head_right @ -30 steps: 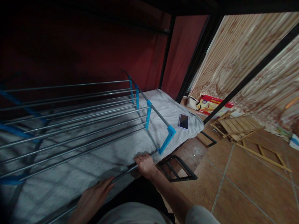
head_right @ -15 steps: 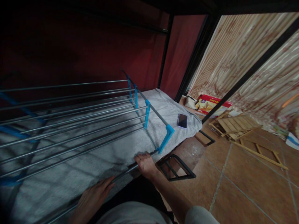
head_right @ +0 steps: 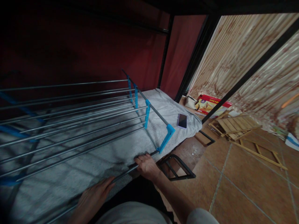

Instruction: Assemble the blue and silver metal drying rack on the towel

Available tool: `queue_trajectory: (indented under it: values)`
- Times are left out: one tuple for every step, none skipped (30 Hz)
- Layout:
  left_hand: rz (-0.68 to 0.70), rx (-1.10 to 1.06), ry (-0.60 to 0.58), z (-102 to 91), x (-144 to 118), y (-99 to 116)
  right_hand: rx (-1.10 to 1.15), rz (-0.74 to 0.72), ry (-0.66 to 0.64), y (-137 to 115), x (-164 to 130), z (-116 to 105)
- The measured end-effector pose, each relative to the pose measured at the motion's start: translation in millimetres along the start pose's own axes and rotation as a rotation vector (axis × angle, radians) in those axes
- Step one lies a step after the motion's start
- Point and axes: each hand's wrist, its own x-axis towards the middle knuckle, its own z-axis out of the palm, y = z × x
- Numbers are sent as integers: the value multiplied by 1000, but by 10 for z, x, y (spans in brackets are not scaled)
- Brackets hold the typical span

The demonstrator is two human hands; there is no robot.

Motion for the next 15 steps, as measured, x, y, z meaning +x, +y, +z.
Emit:
queue_trajectory:
  values:
    - [1, -8, 7, -4, 0, 1, -5, 0, -5, -3, 1, -10]
    - [-1, -14, 11, -9, 1, 1, -7, 1, -8, -6, 2, -22]
    - [-6, -18, 10, -13, 2, 0, -9, 3, -10, -11, 3, -34]
    - [-9, -20, 6, -18, 3, 0, -9, 4, -11, -15, 3, -46]
    - [-11, -21, 2, -22, 3, 1, -10, 6, -12, -20, 3, -55]
    - [-10, -22, -4, -24, 4, 3, -12, 9, -12, -25, 2, -63]
    - [-7, -22, -7, -25, 4, 5, -16, 12, -12, -29, 0, -68]
    - [-3, -23, -6, -25, 3, 8, -21, 14, -12, -33, -3, -72]
    - [2, -26, -3, -22, 2, 11, -25, 14, -11, -36, -7, -74]
    - [4, -28, -1, -18, 1, 14, -28, 11, -11, -38, -12, -75]
    - [3, -31, -4, -12, 0, 16, -30, 5, -12, -39, -19, -75]
    - [-1, -33, -12, -4, 0, 17, -30, -2, -12, -39, -25, -73]
    - [-8, -35, -23, 4, 0, 17, -29, -8, -10, -37, -31, -71]
    - [-16, -36, -36, 13, 1, 16, -27, -13, -6, -34, -37, -68]
    - [-21, -35, -46, 21, 3, 13, -25, -17, 0, -30, -40, -64]
